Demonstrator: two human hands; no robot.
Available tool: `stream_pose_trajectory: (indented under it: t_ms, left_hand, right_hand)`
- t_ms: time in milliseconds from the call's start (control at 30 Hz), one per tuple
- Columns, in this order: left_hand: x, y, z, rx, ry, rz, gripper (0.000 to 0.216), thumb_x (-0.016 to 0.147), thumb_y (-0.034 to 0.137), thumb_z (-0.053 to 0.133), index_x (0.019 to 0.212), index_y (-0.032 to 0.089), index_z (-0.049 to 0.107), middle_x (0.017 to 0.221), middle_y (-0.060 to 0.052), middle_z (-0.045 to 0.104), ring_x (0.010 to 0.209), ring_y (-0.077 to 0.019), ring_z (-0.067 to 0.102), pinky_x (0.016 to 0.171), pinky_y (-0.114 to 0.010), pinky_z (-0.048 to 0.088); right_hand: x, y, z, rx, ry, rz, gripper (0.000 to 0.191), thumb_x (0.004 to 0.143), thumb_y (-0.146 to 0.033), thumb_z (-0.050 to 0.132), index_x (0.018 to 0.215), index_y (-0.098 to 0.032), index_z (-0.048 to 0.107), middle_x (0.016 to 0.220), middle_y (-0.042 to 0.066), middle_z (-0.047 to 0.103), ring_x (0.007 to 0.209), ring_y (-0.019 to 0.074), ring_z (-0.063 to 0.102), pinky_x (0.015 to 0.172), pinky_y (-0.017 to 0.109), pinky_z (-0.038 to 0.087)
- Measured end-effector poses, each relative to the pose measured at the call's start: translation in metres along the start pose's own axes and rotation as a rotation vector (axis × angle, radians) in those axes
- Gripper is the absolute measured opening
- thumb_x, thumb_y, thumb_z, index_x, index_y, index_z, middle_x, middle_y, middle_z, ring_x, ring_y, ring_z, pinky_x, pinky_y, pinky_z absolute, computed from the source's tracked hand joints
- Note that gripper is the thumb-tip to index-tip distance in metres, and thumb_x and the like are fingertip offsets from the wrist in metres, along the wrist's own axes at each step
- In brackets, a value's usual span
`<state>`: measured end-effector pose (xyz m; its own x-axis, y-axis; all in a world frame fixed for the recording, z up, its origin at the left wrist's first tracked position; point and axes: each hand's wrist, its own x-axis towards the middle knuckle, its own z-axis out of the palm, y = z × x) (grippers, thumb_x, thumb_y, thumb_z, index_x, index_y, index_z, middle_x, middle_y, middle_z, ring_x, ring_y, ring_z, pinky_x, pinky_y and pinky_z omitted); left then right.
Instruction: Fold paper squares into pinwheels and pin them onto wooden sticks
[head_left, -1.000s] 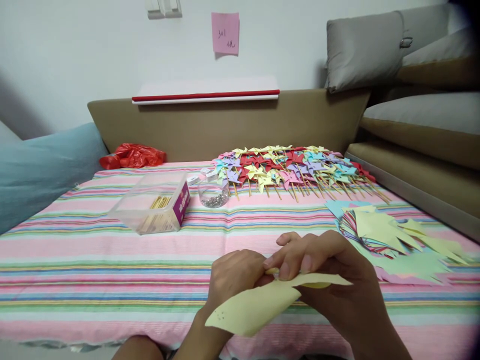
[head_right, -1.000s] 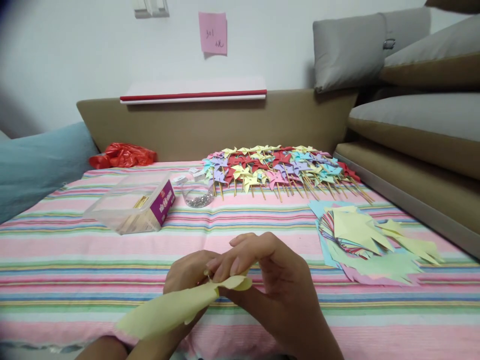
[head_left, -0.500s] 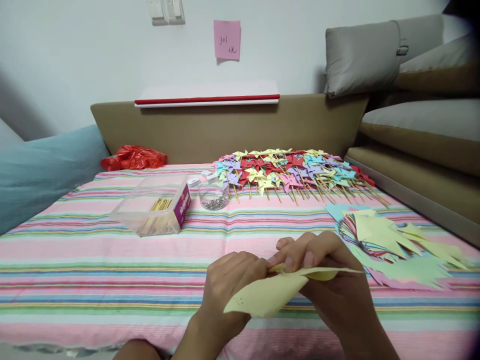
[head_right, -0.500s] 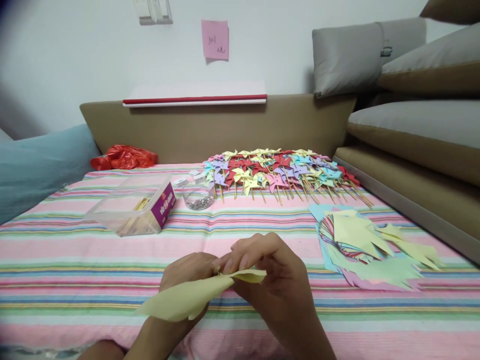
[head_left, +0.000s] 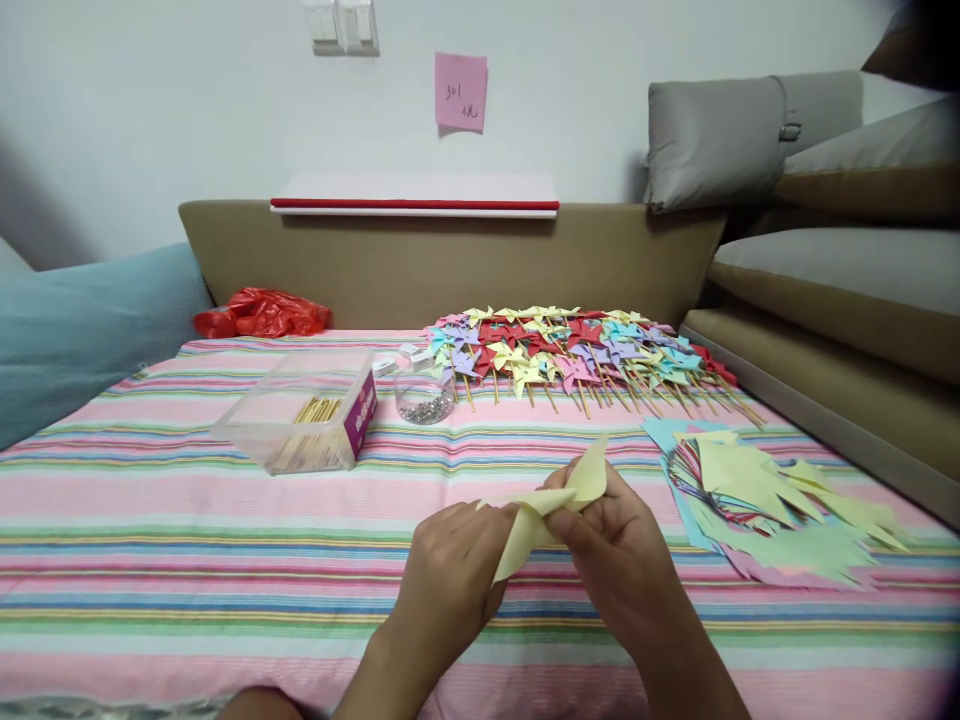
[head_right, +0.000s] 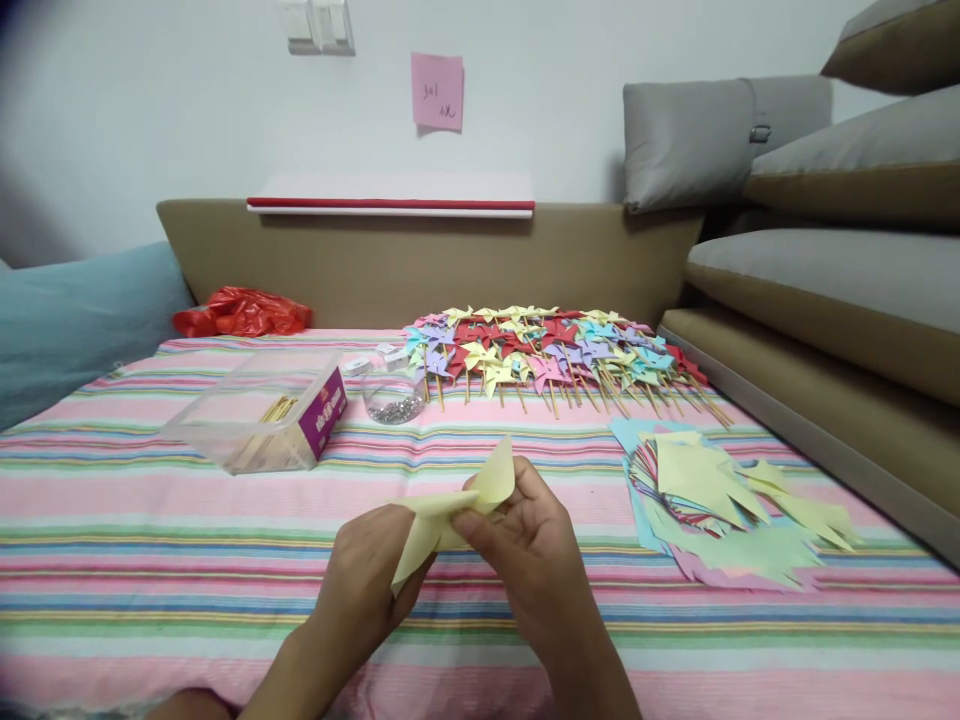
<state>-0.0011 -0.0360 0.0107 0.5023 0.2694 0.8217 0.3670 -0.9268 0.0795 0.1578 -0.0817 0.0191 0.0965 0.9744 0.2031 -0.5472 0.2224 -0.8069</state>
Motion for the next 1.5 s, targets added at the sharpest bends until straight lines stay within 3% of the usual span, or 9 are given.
stream_pose_trajectory:
  t_ms: [267, 400, 700, 867, 1033, 1167, 1367, 1433, 1500]
  left_hand:
    - [-0.004, -0.001, 0.005, -0.087, -0.034, -0.043, 0.016, 0.096, 0.010, 0.042, 0.086, 0.020, 0.050, 0.063, 0.000, 0.054, 0.055, -0.0165, 0.046, 0.052, -0.030, 0.031]
    - [-0.005, -0.002, 0.006, -0.121, -0.064, -0.055, 0.017, 0.095, 0.010, 0.044, 0.083, 0.021, 0.047, 0.064, 0.001, 0.053, 0.055, -0.0158, 0.046, 0.053, -0.029, 0.031]
    - [-0.006, -0.002, 0.004, -0.201, -0.100, -0.113, 0.019, 0.095, 0.010, 0.043, 0.081, 0.021, 0.048, 0.064, 0.001, 0.055, 0.055, -0.0148, 0.048, 0.055, -0.027, 0.033]
    - [-0.001, -0.002, -0.002, -0.431, -0.294, -0.361, 0.022, 0.101, 0.020, 0.043, 0.082, 0.020, 0.055, 0.071, 0.001, 0.063, 0.062, -0.0128, 0.057, 0.060, -0.023, 0.039]
    - [-0.001, -0.003, -0.005, -0.683, -0.527, -0.630, 0.026, 0.103, 0.039, 0.046, 0.111, 0.021, 0.063, 0.083, 0.000, 0.073, 0.075, -0.0145, 0.066, 0.072, -0.023, 0.045]
    - [-0.003, -0.004, -0.003, -0.798, -0.586, -0.711, 0.040, 0.104, 0.046, 0.041, 0.097, 0.018, 0.069, 0.084, -0.004, 0.075, 0.078, -0.0171, 0.068, 0.077, -0.026, 0.047]
    - [-0.007, -0.007, 0.002, -1.007, -0.555, -0.875, 0.045, 0.098, 0.054, 0.049, 0.088, 0.016, 0.072, 0.089, -0.008, 0.079, 0.086, -0.0211, 0.069, 0.079, -0.029, 0.049]
    - [-0.011, -0.009, 0.007, -1.088, -0.453, -0.998, 0.043, 0.096, 0.055, 0.054, 0.098, 0.015, 0.072, 0.091, -0.009, 0.080, 0.087, -0.0230, 0.071, 0.082, -0.032, 0.051]
    - [-0.014, -0.012, 0.013, -1.122, -0.280, -1.134, 0.045, 0.093, 0.055, 0.059, 0.107, 0.015, 0.074, 0.098, -0.012, 0.080, 0.097, -0.0262, 0.072, 0.091, -0.037, 0.051]
  right_hand:
    - [0.005, 0.006, -0.003, -0.027, 0.006, -0.031, 0.026, 0.080, -0.023, 0.083, 0.098, -0.023, 0.063, 0.078, -0.003, 0.066, 0.068, 0.0089, 0.062, 0.067, 0.020, 0.053]
    - [0.006, 0.011, -0.005, -0.060, 0.064, -0.070, 0.028, 0.080, -0.024, 0.083, 0.100, -0.023, 0.063, 0.086, -0.001, 0.069, 0.078, 0.0112, 0.064, 0.072, 0.020, 0.054]
    - [0.005, 0.013, -0.006, -0.078, 0.077, -0.059, 0.028, 0.079, -0.026, 0.083, 0.099, -0.022, 0.063, 0.084, -0.002, 0.070, 0.074, 0.0101, 0.064, 0.068, 0.019, 0.054]
    - [0.010, 0.017, -0.007, -0.055, 0.169, -0.074, 0.040, 0.074, -0.026, 0.086, 0.105, -0.023, 0.061, 0.099, 0.003, 0.075, 0.090, 0.0169, 0.070, 0.078, 0.027, 0.057]
    - [0.015, 0.019, -0.010, -0.023, 0.299, -0.119, 0.040, 0.076, -0.028, 0.085, 0.106, -0.023, 0.060, 0.109, 0.007, 0.076, 0.106, 0.0194, 0.070, 0.094, 0.033, 0.054]
    - [0.015, 0.018, -0.010, -0.019, 0.343, -0.101, 0.043, 0.074, -0.030, 0.085, 0.108, -0.022, 0.060, 0.113, 0.008, 0.075, 0.110, 0.0212, 0.070, 0.099, 0.036, 0.052]
    - [0.016, 0.022, -0.017, -0.056, 0.411, -0.076, 0.054, 0.071, -0.032, 0.088, 0.114, -0.026, 0.056, 0.115, 0.005, 0.072, 0.108, 0.0192, 0.069, 0.094, 0.032, 0.054]
    - [0.016, 0.025, -0.024, -0.100, 0.484, -0.069, 0.059, 0.072, -0.037, 0.087, 0.119, -0.031, 0.053, 0.121, 0.002, 0.068, 0.108, 0.0187, 0.068, 0.091, 0.032, 0.056]
    - [0.015, 0.029, -0.028, -0.211, 0.507, -0.005, 0.050, 0.075, -0.047, 0.082, 0.115, -0.031, 0.057, 0.115, 0.002, 0.068, 0.102, 0.0193, 0.069, 0.087, 0.033, 0.057]
